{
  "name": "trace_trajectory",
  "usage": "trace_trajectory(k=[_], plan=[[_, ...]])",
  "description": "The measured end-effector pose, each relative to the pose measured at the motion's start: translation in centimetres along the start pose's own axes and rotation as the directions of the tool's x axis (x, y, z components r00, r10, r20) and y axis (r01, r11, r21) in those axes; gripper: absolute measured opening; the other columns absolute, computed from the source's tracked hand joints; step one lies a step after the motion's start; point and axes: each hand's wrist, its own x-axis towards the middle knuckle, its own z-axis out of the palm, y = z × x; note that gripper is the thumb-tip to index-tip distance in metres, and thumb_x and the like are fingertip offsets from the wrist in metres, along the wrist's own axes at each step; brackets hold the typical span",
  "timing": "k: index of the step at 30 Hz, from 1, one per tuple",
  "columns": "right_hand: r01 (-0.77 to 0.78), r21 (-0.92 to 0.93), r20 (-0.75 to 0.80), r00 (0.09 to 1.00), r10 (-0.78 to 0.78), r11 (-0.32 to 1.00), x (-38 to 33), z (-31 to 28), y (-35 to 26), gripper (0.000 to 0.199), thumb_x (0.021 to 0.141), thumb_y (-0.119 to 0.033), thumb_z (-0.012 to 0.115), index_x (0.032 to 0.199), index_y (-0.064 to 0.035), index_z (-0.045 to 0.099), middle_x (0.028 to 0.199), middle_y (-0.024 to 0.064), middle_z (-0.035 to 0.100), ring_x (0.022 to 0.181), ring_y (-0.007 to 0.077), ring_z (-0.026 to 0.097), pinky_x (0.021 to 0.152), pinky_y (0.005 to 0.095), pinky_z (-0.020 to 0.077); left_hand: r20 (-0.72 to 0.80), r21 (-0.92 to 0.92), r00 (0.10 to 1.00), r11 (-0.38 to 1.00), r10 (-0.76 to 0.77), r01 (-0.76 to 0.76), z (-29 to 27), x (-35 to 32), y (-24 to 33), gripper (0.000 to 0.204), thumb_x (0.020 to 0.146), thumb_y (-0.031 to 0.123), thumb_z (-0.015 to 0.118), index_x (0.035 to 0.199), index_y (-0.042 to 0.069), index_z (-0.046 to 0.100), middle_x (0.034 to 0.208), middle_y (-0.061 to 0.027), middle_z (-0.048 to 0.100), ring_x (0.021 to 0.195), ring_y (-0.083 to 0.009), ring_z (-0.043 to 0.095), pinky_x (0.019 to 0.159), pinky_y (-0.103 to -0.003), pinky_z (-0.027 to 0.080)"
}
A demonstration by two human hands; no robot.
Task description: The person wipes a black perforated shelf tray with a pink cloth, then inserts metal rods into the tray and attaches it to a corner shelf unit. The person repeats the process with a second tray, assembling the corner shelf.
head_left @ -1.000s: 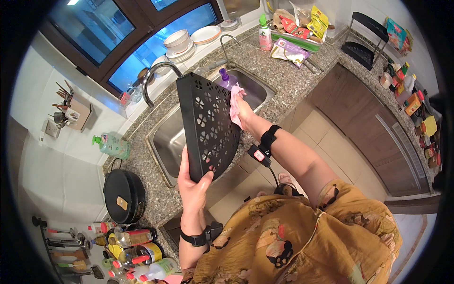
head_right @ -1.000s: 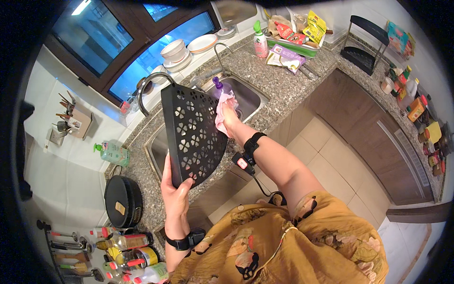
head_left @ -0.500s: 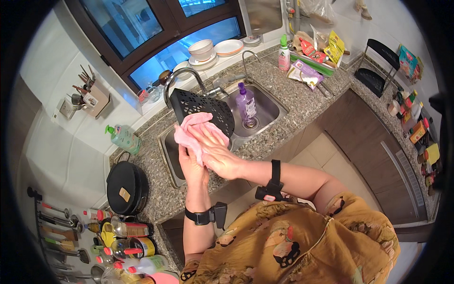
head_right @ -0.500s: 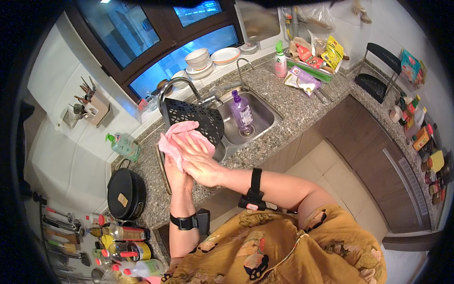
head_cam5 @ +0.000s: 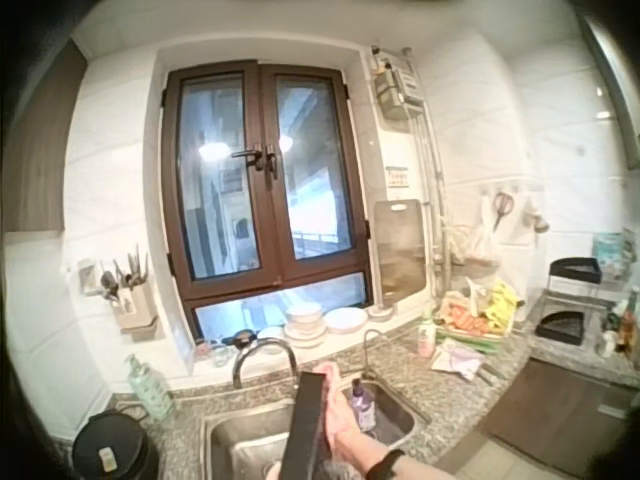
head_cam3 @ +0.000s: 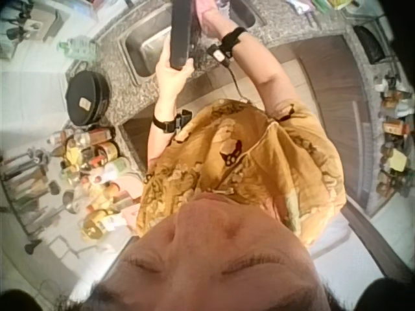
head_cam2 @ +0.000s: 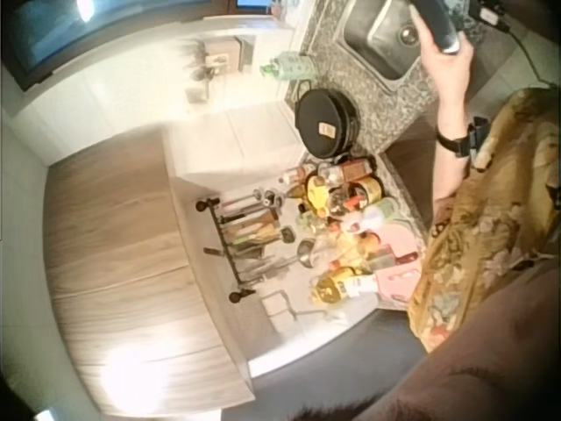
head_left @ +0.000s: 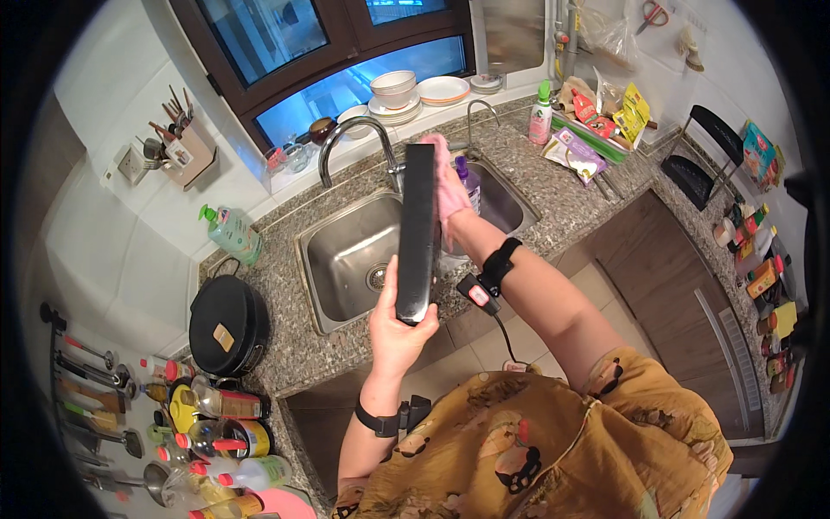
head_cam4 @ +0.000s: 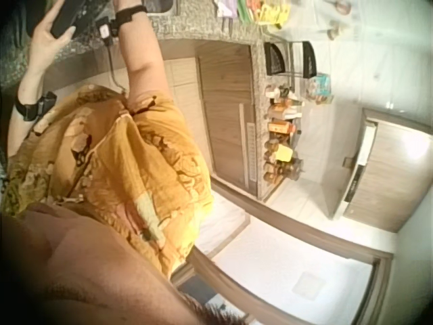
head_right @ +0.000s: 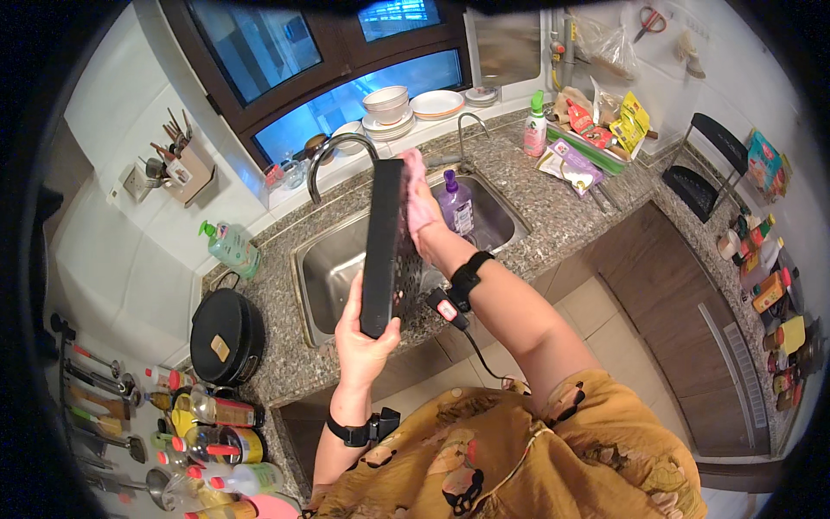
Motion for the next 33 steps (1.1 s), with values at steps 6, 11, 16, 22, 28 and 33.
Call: trace_trajectory(k=[6, 11, 16, 22, 28, 33], plan=[[-0.589, 0.536, 0.263, 0.797, 0.544, 0.604, -6.5, -1.6, -1.0, 0.060, 0.096, -0.054, 0.041, 0.127, -0.0082, 0.063, 0.121, 0.0130, 0.068, 0.105, 0.0321, 0.065, 0.096, 0.0498, 0.0504, 0.376, 0.698, 0.909, 0.590, 0.182, -0.407, -1.6, -0.1, -1.3, 0.077, 0.071, 0.011, 0.075, 0.144, 0.016, 0.050, 0.093, -0.0128, 0.072, 0.078, -0.0248, 0.070, 0.071, -0.036, 0.056], [-0.387, 0.488, 0.337, 0.910, 0.241, 0.782, -9.7, -0.9, -7.0, 0.074, 0.096, -0.063, 0.035, 0.141, -0.0064, 0.050, 0.137, 0.0168, 0.057, 0.125, 0.0371, 0.054, 0.109, 0.0546, 0.0397, 0.493, 0.742, 0.831, 0.374, 0.258, -0.556, -4.7, 2.0, -0.8, 0.073, 0.072, 0.004, 0.071, 0.141, 0.021, 0.055, 0.106, -0.0133, 0.072, 0.089, -0.0192, 0.071, 0.072, -0.032, 0.052], [-0.509, 0.352, 0.286, 0.858, 0.427, 0.786, -9.5, -2.3, -7.8, 0.059, 0.095, -0.053, 0.051, 0.133, -0.0072, 0.052, 0.131, 0.0163, 0.060, 0.118, 0.0341, 0.059, 0.101, 0.0533, 0.0475, 0.624, 0.755, 0.746, 0.070, 0.231, -0.653, -6.3, 2.4, -2.5, 0.071, 0.074, 0.006, 0.068, 0.142, 0.019, 0.053, 0.114, -0.0123, 0.070, 0.103, -0.0228, 0.069, 0.081, -0.032, 0.051], [-0.479, 0.319, 0.065, 0.872, 0.485, 0.818, -6.9, -9.9, -0.3, 0.022, 0.086, -0.013, 0.060, 0.105, -0.0048, 0.058, 0.090, 0.0100, 0.069, 0.078, 0.0235, 0.068, 0.066, 0.0391, 0.0572, 0.544, 0.832, 0.831, 0.053, 0.117, -0.552, -6.4, 4.0, -2.5, 0.066, 0.081, 0.010, 0.066, 0.144, 0.019, 0.048, 0.152, -0.0109, 0.040, 0.143, -0.0330, 0.035, 0.110, -0.066, 0.025], [-0.460, 0.426, -0.023, 0.855, 0.517, 0.779, -8.7, -3.3, -1.0, 0.020, 0.083, -0.011, 0.058, 0.103, -0.0078, 0.058, 0.091, 0.0109, 0.069, 0.077, 0.0257, 0.069, 0.057, 0.0383, 0.0556, -0.061, -0.395, 0.924, 0.860, -0.376, 0.324, -9.9, 4.4, -9.8, 0.068, 0.092, 0.010, 0.067, 0.149, 0.005, 0.030, 0.141, -0.0208, 0.048, 0.123, -0.0294, 0.055, 0.100, -0.038, 0.049], [-0.332, 0.304, -0.120, 0.917, 0.381, 0.893, -8.1, -3.3, 0.0, 0.021, 0.083, -0.011, 0.057, 0.104, -0.0090, 0.058, 0.086, 0.0063, 0.064, 0.083, 0.0215, 0.065, 0.077, 0.0354, 0.0559, -0.156, -0.619, 0.919, 0.761, -0.362, 0.195, -9.4, 3.4, -9.9, 0.039, 0.091, 0.004, 0.061, 0.128, 0.004, 0.053, 0.112, -0.0125, 0.067, 0.096, -0.0220, 0.069, 0.077, -0.035, 0.060]])
